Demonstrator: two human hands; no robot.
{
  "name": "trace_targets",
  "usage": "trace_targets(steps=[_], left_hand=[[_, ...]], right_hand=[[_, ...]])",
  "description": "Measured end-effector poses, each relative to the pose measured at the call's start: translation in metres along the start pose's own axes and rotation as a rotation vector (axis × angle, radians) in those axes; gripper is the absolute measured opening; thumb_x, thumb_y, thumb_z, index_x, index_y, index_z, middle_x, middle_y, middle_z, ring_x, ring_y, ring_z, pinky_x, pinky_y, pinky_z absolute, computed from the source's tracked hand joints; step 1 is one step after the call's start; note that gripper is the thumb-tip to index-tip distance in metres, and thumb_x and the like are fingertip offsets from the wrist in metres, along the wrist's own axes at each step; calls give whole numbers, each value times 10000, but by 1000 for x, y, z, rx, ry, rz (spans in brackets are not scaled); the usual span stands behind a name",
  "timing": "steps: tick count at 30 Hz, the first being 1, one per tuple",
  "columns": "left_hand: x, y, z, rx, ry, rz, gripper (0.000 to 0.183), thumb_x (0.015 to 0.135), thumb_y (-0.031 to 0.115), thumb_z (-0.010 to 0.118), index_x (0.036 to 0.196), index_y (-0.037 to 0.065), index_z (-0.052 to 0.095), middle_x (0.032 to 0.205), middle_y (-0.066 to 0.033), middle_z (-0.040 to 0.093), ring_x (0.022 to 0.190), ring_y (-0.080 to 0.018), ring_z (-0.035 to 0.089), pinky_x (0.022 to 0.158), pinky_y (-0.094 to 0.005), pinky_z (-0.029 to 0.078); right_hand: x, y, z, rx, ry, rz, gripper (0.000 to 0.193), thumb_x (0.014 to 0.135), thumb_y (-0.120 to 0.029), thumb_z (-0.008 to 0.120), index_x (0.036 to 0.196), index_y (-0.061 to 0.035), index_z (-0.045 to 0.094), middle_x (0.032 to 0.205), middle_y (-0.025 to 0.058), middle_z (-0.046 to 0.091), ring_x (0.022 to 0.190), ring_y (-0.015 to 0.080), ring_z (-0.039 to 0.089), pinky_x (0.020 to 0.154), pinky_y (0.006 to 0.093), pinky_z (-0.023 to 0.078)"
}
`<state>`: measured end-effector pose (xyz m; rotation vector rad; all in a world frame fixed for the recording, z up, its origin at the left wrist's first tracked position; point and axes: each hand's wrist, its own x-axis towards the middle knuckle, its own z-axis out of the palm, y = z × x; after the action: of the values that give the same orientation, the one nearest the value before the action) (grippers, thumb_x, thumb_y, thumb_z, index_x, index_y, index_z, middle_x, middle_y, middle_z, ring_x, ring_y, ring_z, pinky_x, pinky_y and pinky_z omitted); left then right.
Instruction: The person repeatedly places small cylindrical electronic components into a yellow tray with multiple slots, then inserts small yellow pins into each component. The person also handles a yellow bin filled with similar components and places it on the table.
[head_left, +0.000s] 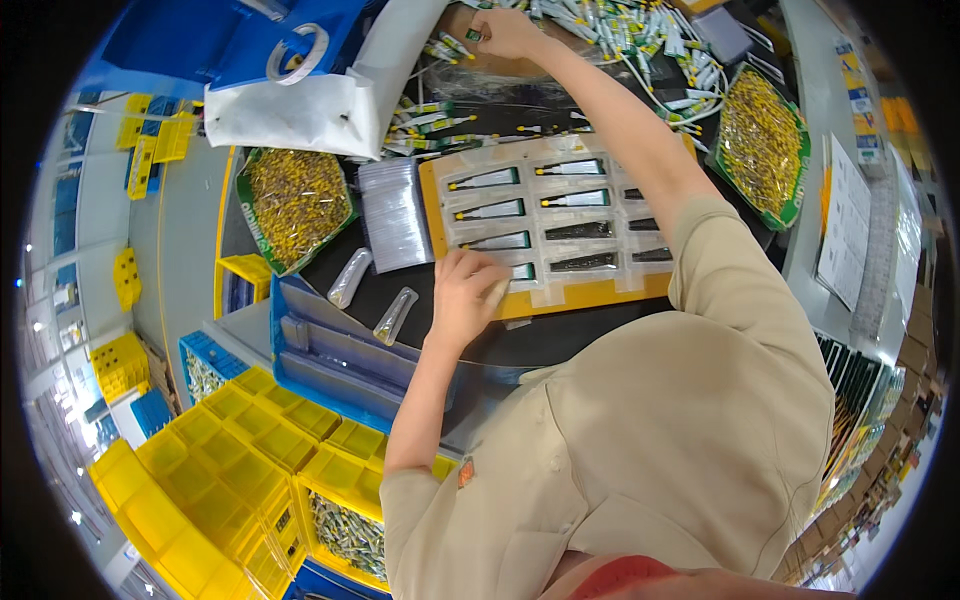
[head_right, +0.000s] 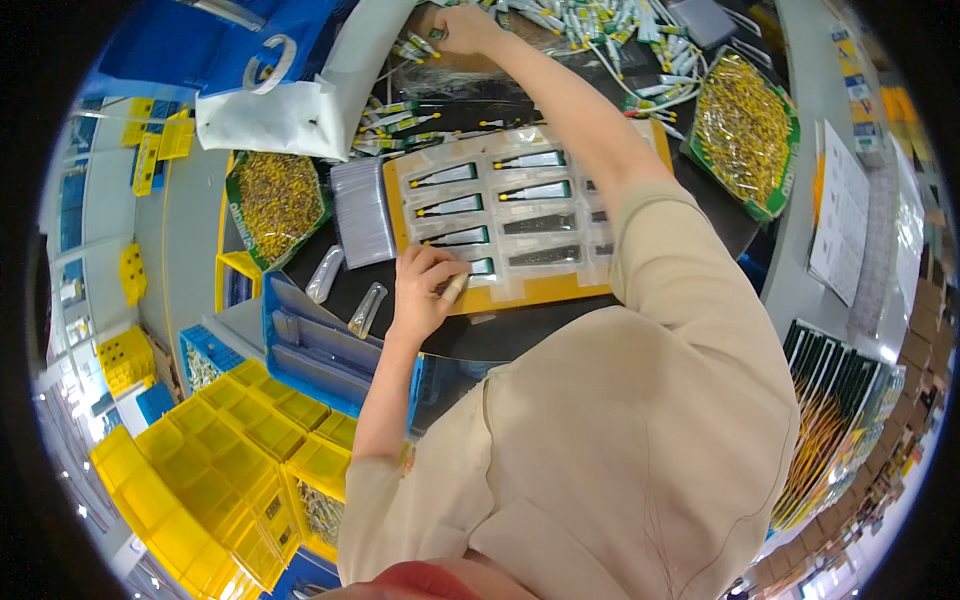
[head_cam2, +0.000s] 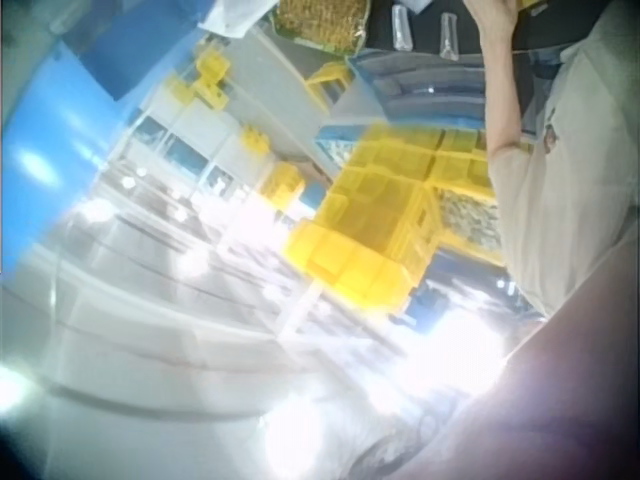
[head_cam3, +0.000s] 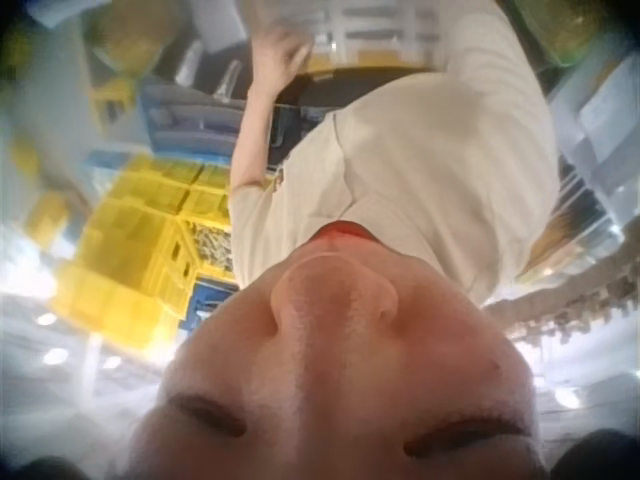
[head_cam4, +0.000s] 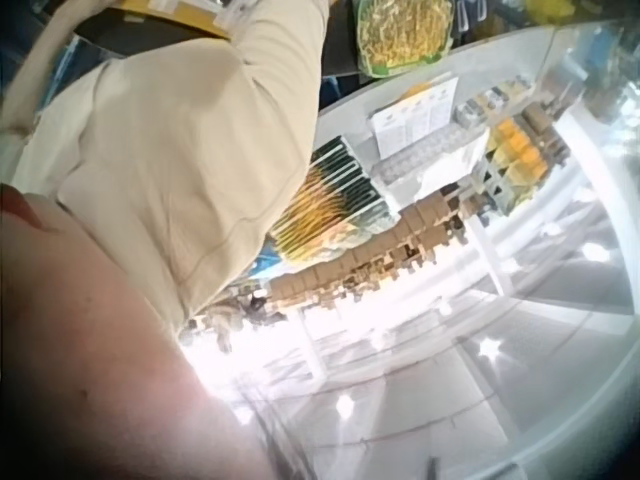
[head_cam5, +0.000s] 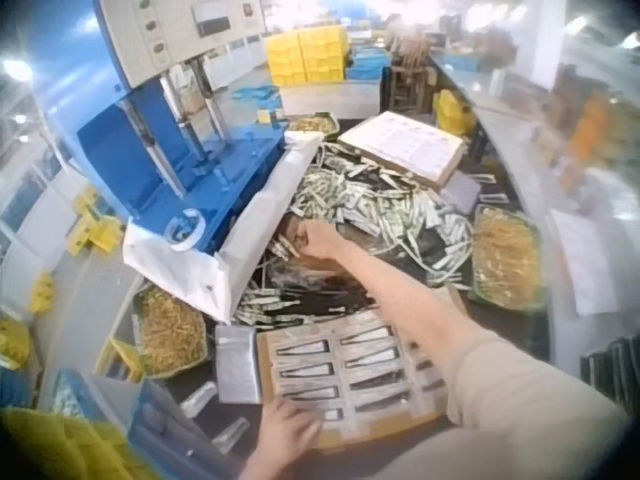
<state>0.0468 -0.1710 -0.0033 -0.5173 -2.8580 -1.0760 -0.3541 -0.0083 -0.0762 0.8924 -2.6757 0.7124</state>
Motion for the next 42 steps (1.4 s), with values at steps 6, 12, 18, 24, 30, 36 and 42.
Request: trace_targets(steps=[6,12,18,24,30,36,42], left_hand=[[8,22,7,195,-59,8,567,848,150,659,1389,76,508,1445,-154,440,1301,-370,394,1088,-497,292],[34,47,48,340,-329,25,823,943,464,541,1528,-26,232,1629,-191,154,1519,-366,79,1187,-582,32],[70,32,46,321,-115,126,713,907,210,619,1503,-17,301,1601,-193,237,1493,-385,182,1178,-593,116],[258,-46,58,513,200,365,509,836,-12,586,1334,89,553,1478,-119,448,1403,-343,363,1142,-515,293],[367,-82,50,657,-12,307,321,849,64,590,1163,128,589,1187,-91,589,1203,-297,528,990,-457,445],[308,-81,27,668,-253,380,316,822,67,636,1116,183,617,981,-74,613,1022,-288,601,867,-420,477],[216,-50,11,435,95,327,384,878,71,651,1254,124,595,964,-81,636,932,-239,612,839,-380,483]], right_hand=[[-197,-81,-138,756,-73,150,151,846,-102,733,969,-32,681,878,51,689,765,138,632,684,293,506],[-296,-120,-174,172,138,-295,146,759,-86,713,905,-78,712,952,43,723,892,214,690,755,338,545],[-284,-108,-161,99,-44,-408,181,796,-123,668,967,-114,726,1041,56,702,1020,263,660,882,432,516],[-148,23,-136,50,253,236,227,837,-150,679,1031,-34,701,1035,170,703,931,370,670,838,426,547],[-70,70,-111,-91,-201,622,414,714,-276,773,1030,-16,706,1072,238,683,1005,403,664,881,456,545],[-112,33,-106,220,-171,374,477,711,-382,791,1019,-22,729,868,171,719,822,311,706,790,389,558],[-230,-12,-186,1020,88,397,124,894,-159,708,976,-68,731,888,59,705,784,117,692,701,256,527]])
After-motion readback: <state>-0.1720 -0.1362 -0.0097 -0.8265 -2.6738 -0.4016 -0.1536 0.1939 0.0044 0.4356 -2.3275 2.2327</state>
